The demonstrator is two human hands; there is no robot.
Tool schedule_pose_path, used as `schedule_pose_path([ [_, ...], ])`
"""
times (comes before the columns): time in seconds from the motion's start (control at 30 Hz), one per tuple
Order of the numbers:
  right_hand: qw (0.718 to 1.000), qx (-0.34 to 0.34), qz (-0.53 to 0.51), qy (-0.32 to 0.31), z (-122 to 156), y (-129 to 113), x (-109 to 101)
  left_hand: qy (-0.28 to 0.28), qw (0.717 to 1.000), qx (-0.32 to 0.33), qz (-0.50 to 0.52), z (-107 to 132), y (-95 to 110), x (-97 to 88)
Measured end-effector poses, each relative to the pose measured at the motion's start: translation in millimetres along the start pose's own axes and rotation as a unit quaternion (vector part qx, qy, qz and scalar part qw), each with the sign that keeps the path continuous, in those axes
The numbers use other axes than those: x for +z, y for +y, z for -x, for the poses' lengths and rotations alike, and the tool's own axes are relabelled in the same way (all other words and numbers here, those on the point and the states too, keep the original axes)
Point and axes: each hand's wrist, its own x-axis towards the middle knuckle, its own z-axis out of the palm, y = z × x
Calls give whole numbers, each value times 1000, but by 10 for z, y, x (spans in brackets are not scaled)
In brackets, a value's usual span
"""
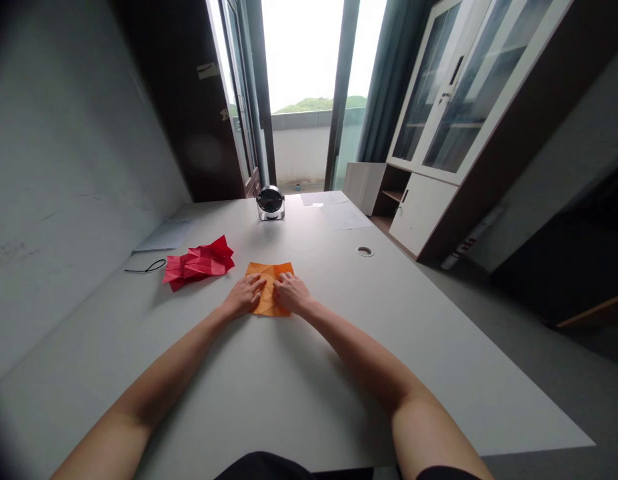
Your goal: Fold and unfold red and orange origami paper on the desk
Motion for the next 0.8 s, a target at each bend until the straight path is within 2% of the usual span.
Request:
schedule_pose_path([
  [0.13, 999, -27, -27, 27, -70, 140, 114, -47, 998, -25, 18, -62, -111, 110],
  [0.23, 997, -47, -68, 1, -154, 259, 220, -67, 996, -47, 37, -135, -138, 147],
  [0.4, 996, -31, -78, -19, -269, 427, 404, -82, 991, -87, 54, -246, -130, 185],
  [0.67, 996, -35, -77, -25, -276, 555, 439, -67, 990, -107, 60, -250, -290, 143],
  [0.8, 996, -27, -80, -8, -252, 528, 398, -35, 994, -65, 75, -229, -321, 72],
])
